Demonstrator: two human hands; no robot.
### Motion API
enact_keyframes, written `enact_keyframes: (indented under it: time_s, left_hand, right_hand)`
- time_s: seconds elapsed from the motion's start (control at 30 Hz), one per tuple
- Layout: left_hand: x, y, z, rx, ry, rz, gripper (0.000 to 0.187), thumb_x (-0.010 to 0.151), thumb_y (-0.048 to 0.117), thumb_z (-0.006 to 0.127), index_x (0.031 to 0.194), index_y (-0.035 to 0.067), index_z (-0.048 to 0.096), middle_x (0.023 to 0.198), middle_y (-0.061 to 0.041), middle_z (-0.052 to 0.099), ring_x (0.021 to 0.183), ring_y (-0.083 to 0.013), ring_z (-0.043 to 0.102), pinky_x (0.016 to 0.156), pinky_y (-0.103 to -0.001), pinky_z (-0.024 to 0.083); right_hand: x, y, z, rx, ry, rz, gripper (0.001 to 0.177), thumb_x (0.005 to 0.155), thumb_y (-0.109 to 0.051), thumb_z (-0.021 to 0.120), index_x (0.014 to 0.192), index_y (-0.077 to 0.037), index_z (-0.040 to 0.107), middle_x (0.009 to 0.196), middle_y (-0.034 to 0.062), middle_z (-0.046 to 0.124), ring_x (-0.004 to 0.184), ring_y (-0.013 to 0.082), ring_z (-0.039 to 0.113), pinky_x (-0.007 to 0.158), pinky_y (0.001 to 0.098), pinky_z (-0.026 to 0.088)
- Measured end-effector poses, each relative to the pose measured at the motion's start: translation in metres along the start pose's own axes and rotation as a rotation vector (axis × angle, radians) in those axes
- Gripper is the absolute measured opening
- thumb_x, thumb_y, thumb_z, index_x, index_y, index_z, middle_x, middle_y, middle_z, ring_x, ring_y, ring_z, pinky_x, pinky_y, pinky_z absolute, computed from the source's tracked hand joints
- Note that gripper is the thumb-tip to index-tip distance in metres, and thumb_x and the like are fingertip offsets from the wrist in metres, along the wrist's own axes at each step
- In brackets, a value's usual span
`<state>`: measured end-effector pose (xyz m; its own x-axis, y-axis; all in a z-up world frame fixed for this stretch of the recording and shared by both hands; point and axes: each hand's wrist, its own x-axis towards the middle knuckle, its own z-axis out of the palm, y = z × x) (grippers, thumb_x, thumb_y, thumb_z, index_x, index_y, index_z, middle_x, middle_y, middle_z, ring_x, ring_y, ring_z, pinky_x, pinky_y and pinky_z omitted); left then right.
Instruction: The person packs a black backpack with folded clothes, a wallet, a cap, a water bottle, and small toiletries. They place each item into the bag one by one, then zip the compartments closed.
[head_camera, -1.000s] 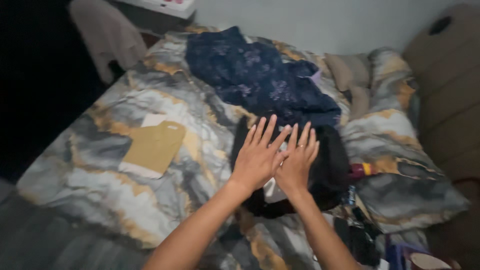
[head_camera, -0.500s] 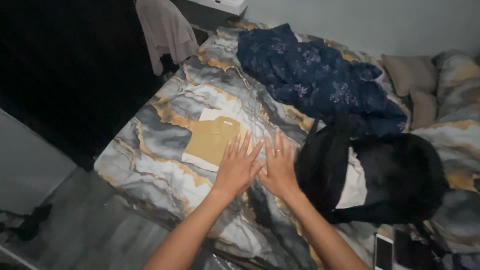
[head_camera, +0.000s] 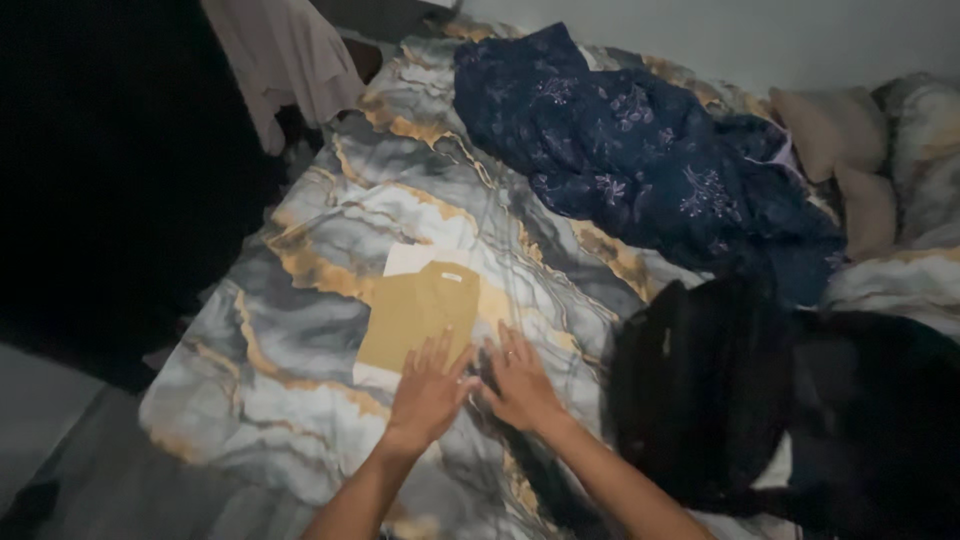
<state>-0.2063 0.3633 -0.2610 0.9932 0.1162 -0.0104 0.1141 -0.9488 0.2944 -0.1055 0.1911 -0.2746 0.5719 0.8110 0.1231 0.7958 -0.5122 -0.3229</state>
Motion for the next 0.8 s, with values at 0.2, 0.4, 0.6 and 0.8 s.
enact_keyframes:
  time_s: [0.2,0.4,0.6,0.8]
  left_hand:
    - [0.062,-0.09,0.043,0.068,0.08,0.092,0.071,0.088,0.04,0.064,0.153,0.021,0.041,0.155,-0.021,0.038,0.14,-0.0409,0.038,0.111,-0.058,0.031]
    - [0.155,-0.194,0.112,-0.016,-0.123,-0.015,0.067,0.085,0.016,0.063,0.149,0.004,0.048,0.123,-0.022,0.065,0.119,-0.0385,0.063,0.103,-0.051,0.051]
    - [0.218,-0.249,0.172,-0.058,-0.124,-0.114,0.059,0.084,0.019,0.062,0.138,0.0,0.049,0.115,-0.026,0.063,0.101,-0.0426,0.065,0.083,-0.053,0.054]
    - [0.218,-0.245,0.169,-0.102,-0.347,-0.171,0.034,0.096,0.024,0.052,0.123,0.005,0.058,0.105,-0.022,0.072,0.103,-0.0394,0.07,0.09,-0.053,0.054]
  right_hand:
    - [0.068,0.039,0.084,0.016,-0.101,0.054,0.081,0.088,-0.042,0.068,0.15,0.001,0.038,0.16,0.0311,0.026,0.146,0.0464,0.029,0.116,0.0557,0.026]
    - [0.126,0.098,0.179,-0.031,-0.185,0.103,0.065,0.093,-0.045,0.068,0.137,0.001,0.055,0.147,0.0286,0.046,0.135,0.0523,0.041,0.111,0.0515,0.036]
    - [0.156,0.13,0.203,0.423,-0.334,0.732,0.047,0.086,-0.046,0.065,0.095,0.0,0.068,0.093,0.0224,0.075,0.093,0.0363,0.072,0.084,0.0459,0.056]
    - [0.181,0.113,0.188,0.515,-0.106,1.003,0.05,0.074,-0.047,0.075,0.094,-0.002,0.067,0.08,0.018,0.073,0.079,0.0329,0.074,0.076,0.0461,0.057]
